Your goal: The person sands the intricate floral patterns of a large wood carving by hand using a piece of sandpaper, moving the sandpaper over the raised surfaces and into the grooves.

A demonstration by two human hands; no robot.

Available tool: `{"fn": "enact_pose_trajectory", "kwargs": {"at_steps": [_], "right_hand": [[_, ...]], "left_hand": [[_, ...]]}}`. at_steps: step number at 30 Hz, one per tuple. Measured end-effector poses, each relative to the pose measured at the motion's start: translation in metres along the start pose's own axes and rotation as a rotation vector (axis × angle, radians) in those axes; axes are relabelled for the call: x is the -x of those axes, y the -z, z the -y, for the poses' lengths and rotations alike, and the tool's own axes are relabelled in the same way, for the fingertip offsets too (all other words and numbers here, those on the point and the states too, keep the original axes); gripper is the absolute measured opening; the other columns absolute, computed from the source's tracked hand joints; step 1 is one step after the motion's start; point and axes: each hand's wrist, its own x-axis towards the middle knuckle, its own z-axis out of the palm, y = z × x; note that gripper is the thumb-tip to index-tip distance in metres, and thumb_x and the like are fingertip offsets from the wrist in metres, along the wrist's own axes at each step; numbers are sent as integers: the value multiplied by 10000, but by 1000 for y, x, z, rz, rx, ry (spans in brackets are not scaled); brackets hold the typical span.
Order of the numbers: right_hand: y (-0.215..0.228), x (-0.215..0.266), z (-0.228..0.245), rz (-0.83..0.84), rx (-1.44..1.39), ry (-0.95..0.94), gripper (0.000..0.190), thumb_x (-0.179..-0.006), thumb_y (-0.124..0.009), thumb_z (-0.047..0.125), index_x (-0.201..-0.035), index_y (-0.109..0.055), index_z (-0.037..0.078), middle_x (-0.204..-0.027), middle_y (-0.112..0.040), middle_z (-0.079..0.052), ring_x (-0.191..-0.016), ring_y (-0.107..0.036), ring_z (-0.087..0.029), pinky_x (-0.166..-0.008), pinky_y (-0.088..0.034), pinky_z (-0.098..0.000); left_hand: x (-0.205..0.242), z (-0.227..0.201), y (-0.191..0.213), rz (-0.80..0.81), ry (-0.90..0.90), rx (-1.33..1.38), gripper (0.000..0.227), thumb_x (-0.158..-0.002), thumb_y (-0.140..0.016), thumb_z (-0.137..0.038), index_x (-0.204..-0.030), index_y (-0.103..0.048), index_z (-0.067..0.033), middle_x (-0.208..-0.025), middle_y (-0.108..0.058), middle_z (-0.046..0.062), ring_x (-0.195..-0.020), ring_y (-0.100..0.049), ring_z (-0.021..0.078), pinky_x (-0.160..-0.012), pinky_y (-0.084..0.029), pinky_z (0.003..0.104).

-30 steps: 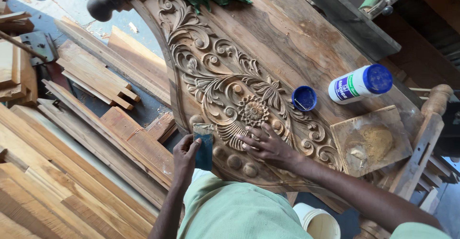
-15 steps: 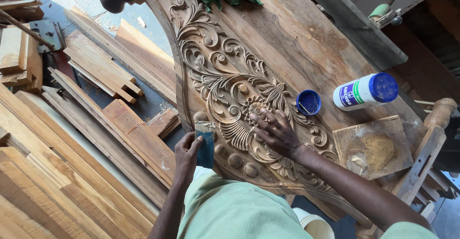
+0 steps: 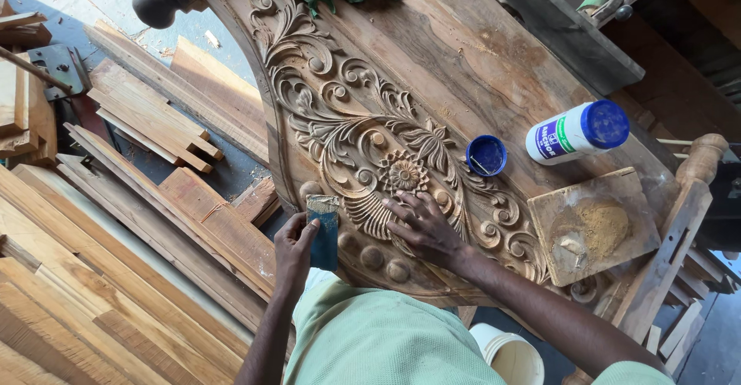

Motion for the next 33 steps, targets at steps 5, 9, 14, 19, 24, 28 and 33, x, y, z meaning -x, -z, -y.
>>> {"fn": "enact_pose_trajectory", "kwargs": {"at_steps": [5, 9, 14, 19, 24, 28, 33], "right_hand": [[4, -4, 10, -10, 57, 34, 344, -847, -743, 217, -1171, -676, 122, -1554, -364, -96, -1412, -363, -327, -1083, -373, -657], [10, 0, 10, 19, -51, 132, 260, -876, -723, 221, -1118, -685, 134, -1585, -390, -77, -1447, -349, -336, -1103, -376, -634], [20, -1, 3, -131, -192, -72, 136, -926, -703, 104, -1060, -696, 125, -1563, -467, -73, -1479, -422, -259, -1177, -408, -533], [10, 4, 37, -86, -267, -525, 402, -831, -612, -23, -1190, -732, 113, -1528, -486, -112, -1467, -395, -291, -1240, -293, -494], [-3, 7, 56, -5, -252, -562, 480, -769, -610, -24, -1222, -724, 84, -1505, -485, -129, -1462, -337, -310, -1245, -154, -534], [-10, 7, 63, -30, -162, -529, 411, -809, -599, -21, -1167, -753, 109, -1507, -511, -109, -1479, -343, -301, -1267, -145, -558], [11, 17, 60, -55, -309, -510, 258, -885, -677, 109, -1120, -772, 157, -1530, -497, -85, -1487, -349, -280, -1268, -171, -553]], "left_hand": [[0, -2, 2, -1, 11, 22, 411, -909, -654, -298, -1160, -714, 22, -934, -734, 124, -835, -673, 169, -745, -550, 319], [-1, -1, 0, 10, -29, 5, 416, -914, -660, -300, -1171, -716, 23, -936, -735, 123, -839, -674, 163, -757, -552, 309], [-1, -7, 2, 35, -5, 6, 420, -914, -659, -313, -1169, -721, 16, -913, -734, 121, -825, -672, 158, -752, -549, 303], [1, -2, 3, 25, 7, 2, 429, -908, -658, -317, -1167, -720, 20, -909, -735, 119, -804, -667, 163, -722, -543, 316], [-4, 0, 2, 44, 6, -3, 435, -907, -654, -331, -1153, -716, 23, -900, -722, 119, -809, -671, 164, -718, -560, 314], [-4, 3, 4, 40, -1, -4, 435, -904, -651, -337, -1159, -713, 10, -892, -721, 120, -801, -667, 166, -714, -558, 314], [-5, 4, 3, 46, 10, 8, 431, -907, -654, -339, -1146, -721, 14, -890, -715, 130, -801, -664, 175, -717, -557, 327]]}}
